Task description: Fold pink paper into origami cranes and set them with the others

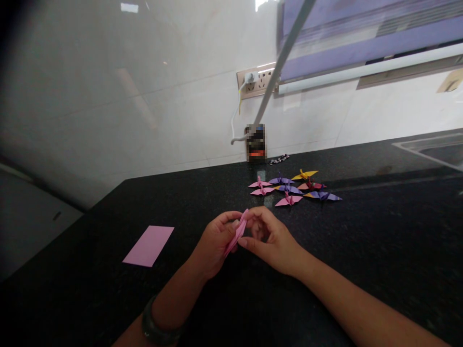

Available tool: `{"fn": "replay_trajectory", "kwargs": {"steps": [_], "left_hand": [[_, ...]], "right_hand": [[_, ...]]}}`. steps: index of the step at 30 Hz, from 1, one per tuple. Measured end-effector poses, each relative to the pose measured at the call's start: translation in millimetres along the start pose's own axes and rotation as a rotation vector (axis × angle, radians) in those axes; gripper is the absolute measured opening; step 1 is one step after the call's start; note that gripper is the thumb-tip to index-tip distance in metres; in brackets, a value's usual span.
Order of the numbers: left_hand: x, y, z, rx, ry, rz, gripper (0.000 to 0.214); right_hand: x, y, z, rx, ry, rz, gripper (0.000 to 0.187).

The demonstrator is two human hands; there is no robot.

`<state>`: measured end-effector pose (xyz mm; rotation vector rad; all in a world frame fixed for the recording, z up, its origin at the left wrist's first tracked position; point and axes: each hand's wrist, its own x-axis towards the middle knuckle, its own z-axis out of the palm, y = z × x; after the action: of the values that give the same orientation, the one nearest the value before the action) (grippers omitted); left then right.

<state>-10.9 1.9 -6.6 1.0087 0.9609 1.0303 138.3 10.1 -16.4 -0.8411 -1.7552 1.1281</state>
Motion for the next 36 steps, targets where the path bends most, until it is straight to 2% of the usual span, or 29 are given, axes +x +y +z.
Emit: {"fn": "replay_trajectory", "kwargs": {"steps": [2,6,9,12,13,19,25,36], "left_hand": [[-0.6,0.3,-1.3,-0.001,-0.022,-0.044,0.037],[-2.0,2.8,-3.9,0.015,-0.070,-0.089,0.037],[-1.2,7.2,-6.7,0.129,-0.020,-0.024,0.032],[-0.3,12.4,-10.4,0.311,0.143,0.165,0.032],[-0.5,13.6,-11.4,0.358,0.156,0.204,0.033],[-3.8,10.9,-13.2,0.551,0.007,0.222,0.027],[-2.3,7.3,-12.4,0.445,-0.042,0.123,0.028],[-4.3,9.9,-8.7,0.332,-0.069,0.035,0.016]], "right_hand": [[1.9,-2.1,-3.7,-0.137,0.023,-0.105,0.030],[6.0,-3.2,-10.6,-0.337,0.077,-0.238,0.011],[7.4,-2.8,-13.5,-0.411,0.057,-0.277,0.007],[7.4,-3.2,-14.2,-0.416,0.009,-0.224,0.007],[7.3,-3.5,-14.0,-0.412,0.005,-0.193,0.008],[6.2,-3.8,-11.4,-0.348,0.024,-0.036,0.011],[5.9,-3.9,-10.1,-0.337,0.033,-0.005,0.012],[6.3,-6.3,-14.0,-0.273,-0.049,-0.147,0.013]]}}
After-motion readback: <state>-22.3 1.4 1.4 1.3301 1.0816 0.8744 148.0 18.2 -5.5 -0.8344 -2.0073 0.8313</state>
